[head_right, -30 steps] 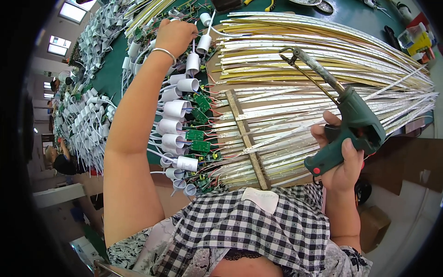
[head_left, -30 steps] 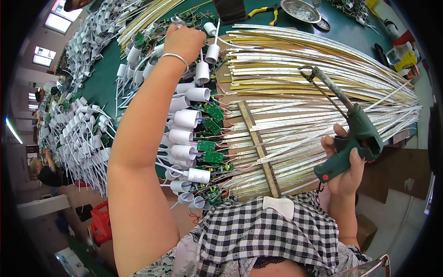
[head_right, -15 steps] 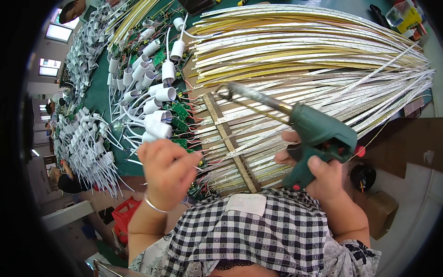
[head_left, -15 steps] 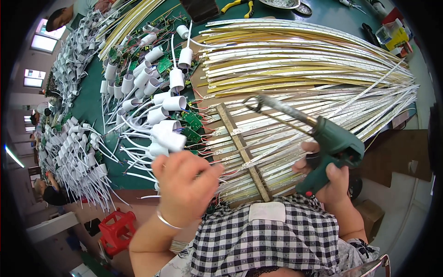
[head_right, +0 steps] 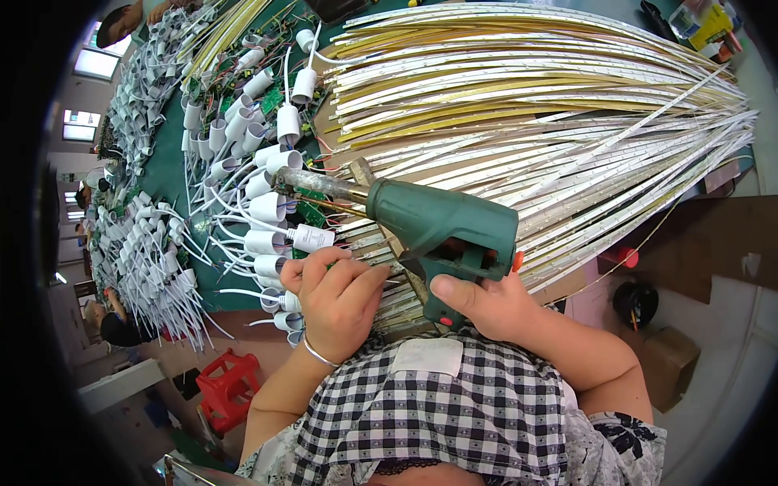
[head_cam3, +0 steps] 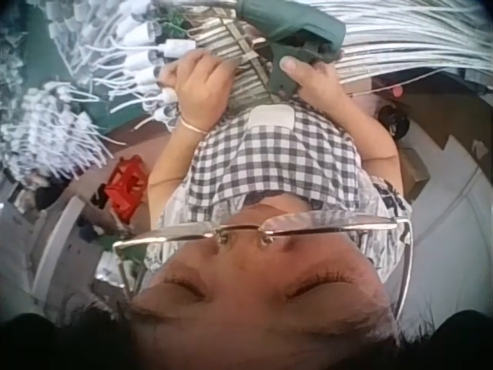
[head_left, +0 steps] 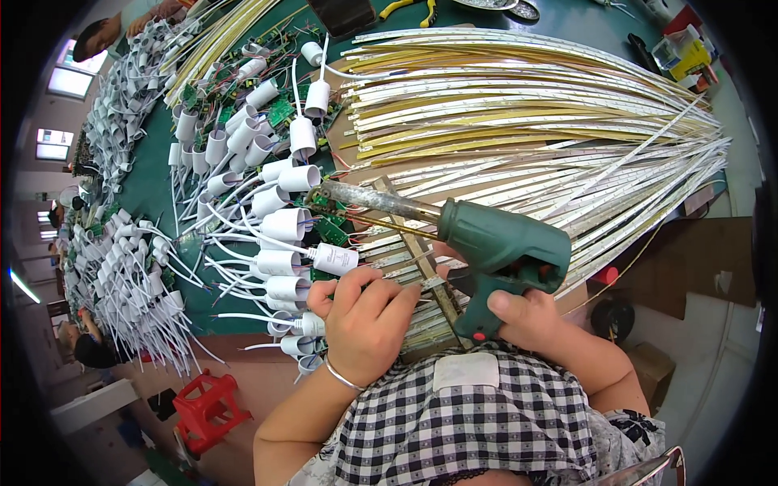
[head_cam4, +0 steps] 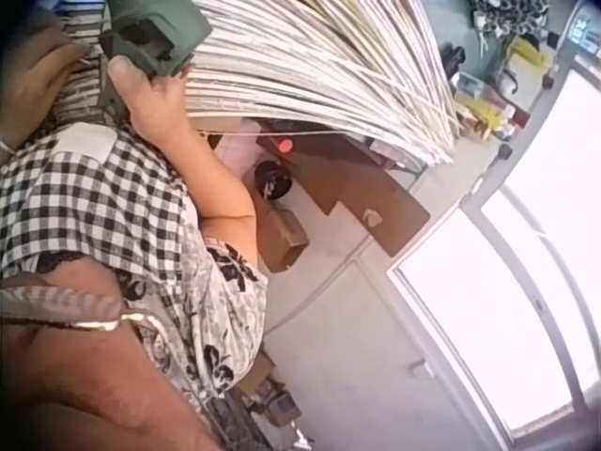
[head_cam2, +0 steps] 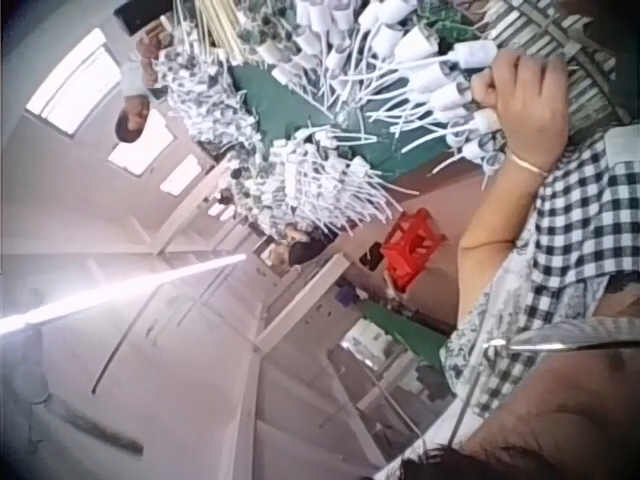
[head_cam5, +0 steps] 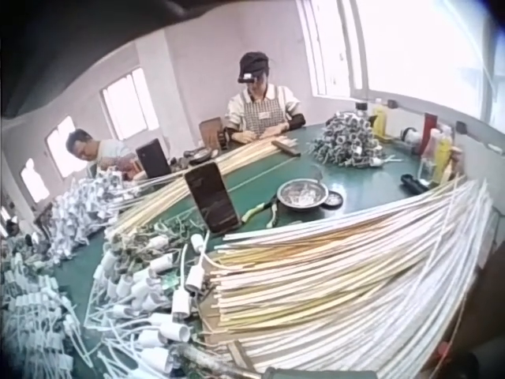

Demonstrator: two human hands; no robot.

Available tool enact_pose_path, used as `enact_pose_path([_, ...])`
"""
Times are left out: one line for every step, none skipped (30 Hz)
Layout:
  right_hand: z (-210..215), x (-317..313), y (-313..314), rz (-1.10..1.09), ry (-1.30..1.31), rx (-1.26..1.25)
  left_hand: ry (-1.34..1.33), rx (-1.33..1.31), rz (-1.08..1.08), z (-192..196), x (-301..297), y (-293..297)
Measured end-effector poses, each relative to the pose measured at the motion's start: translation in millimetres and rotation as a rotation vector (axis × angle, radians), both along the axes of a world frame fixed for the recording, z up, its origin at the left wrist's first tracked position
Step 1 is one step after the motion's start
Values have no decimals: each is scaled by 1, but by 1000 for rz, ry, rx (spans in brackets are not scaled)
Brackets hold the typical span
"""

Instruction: The person applies adhesive to LED strips using a hot glue gun, then assembles the components by hand on a production line.

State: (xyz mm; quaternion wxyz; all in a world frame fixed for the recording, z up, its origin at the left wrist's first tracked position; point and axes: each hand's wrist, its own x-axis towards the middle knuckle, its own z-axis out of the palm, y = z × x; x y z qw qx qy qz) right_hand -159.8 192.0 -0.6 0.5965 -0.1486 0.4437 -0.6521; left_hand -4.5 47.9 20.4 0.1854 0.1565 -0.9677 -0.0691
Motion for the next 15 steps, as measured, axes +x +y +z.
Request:
enact_pose_path([-1, 0, -1, 2, 9, 1, -1, -8, -4, 0, 0, 0])
enact_pose_path([-1, 0, -1, 4, 18, 2, 0, -7, -4, 0, 0, 0])
enact_pose_path([-3, 0, 0, 4, 19, 3, -6, -16, -5, 0, 0, 1])
enact_pose_path([-5, 1, 1, -6, 24, -3, -12, -24, -6, -1, 0, 1])
enact_pose_path([-6, 1, 1, -17, 29, -9, -12, -24, -5, -1, -1, 0])
enact_pose_path([-5, 0, 1, -17, 29, -9, -3, -23, -29, -1, -1, -1])
enact_pose_path([-3, 0, 0, -6, 58, -27, 5, -23, -50, -2, -1, -2])
enact_pose_path([-1, -1, 0, 5, 87, -45, 4, -22, -48, -3, 0, -3])
enact_pose_path([0, -1, 1, 6, 85, -45, 2, 51, -72, -5, 1, -4])
enact_pose_path([1, 0, 3, -4, 77, -51, 3, 126, -99, -6, 2, -5])
enact_pose_path([2, 1, 6, -14, 69, -57, 4, 127, -102, -5, 2, -5])
enact_pose_path([0, 2, 9, -16, 70, -56, -4, 160, -115, -4, 3, -5])
enact_pose_path([-3, 3, 13, -30, 68, -55, -12, 191, -127, -2, 3, -5])
enact_pose_path([-4, 3, 15, -44, 66, -53, -12, 190, -127, -2, 2, -6])
enact_pose_path([-3, 3, 16, -44, 66, -54, -1, 198, -129, -2, 2, -6])
